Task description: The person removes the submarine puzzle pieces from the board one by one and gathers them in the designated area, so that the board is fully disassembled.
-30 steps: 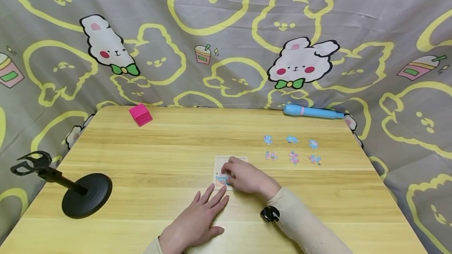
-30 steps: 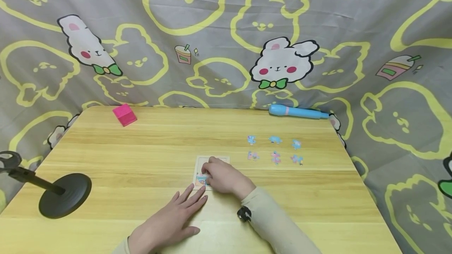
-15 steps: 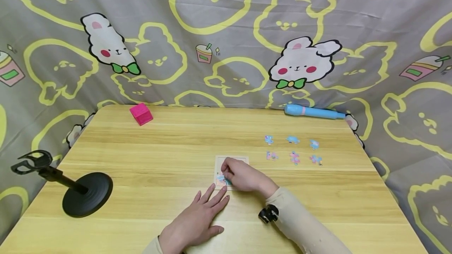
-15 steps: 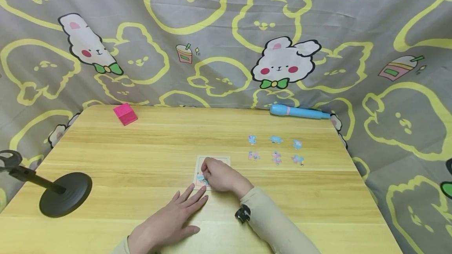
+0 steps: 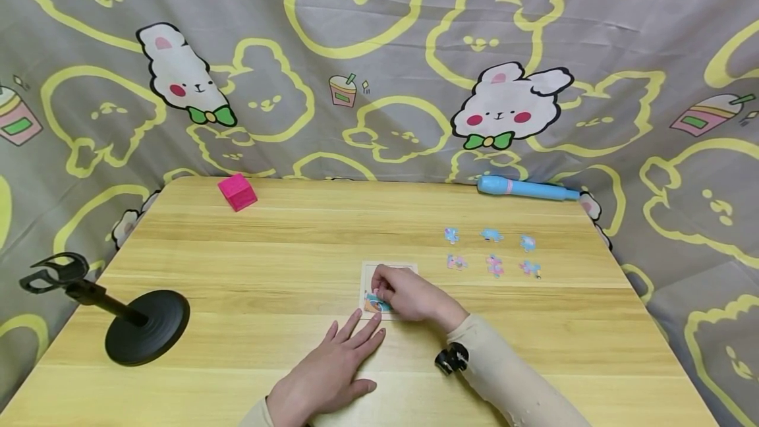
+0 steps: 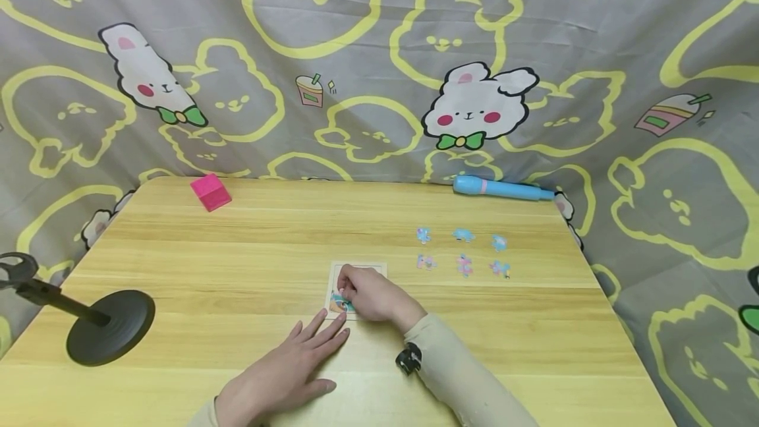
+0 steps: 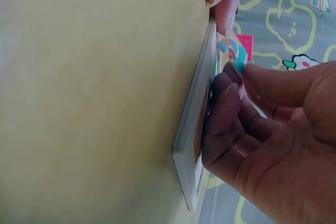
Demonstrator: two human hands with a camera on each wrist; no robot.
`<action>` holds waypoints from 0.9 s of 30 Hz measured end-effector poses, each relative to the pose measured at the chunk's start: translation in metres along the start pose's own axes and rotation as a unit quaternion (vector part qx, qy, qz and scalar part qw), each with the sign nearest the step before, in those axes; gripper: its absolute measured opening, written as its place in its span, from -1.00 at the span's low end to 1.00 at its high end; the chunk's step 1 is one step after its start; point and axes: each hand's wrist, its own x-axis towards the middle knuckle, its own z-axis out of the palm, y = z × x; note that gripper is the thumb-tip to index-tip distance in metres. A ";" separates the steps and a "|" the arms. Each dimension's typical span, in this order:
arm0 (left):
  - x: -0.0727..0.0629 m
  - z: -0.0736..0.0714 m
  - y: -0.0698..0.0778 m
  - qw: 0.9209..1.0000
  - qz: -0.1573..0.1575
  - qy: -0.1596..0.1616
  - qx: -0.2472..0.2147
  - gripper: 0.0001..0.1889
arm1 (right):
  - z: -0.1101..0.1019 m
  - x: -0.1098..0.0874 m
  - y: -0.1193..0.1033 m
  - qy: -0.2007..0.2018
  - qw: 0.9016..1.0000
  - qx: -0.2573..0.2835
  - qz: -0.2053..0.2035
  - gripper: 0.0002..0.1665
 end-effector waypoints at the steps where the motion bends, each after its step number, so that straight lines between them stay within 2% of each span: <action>1: 0.000 0.000 0.000 1.000 0.000 0.000 -0.003 -0.24 | 0.000 0.000 0.000 0.001 1.000 0.002 0.002 -0.90; 8: 0.000 -0.001 0.000 1.000 0.001 -0.002 -0.018 -0.23 | -0.008 -0.005 0.001 0.010 0.999 0.020 0.022 -0.87; 13: -0.001 -0.002 0.001 1.000 0.001 0.000 -0.022 -0.24 | -0.023 -0.015 0.004 0.020 0.997 0.069 0.027 -0.90; 17: 0.000 -0.001 0.001 1.000 0.001 0.007 -0.013 -0.23 | -0.038 -0.029 0.017 0.045 0.996 0.073 0.018 -0.89; 20: 0.000 0.000 0.002 1.000 0.001 0.009 -0.007 -0.22 | -0.048 -0.041 0.029 0.055 0.995 0.080 0.027 -0.88; 27: 0.000 0.001 0.000 1.000 -0.003 0.003 -0.013 -0.22 | -0.064 -0.065 0.055 0.030 0.989 0.126 0.066 -0.89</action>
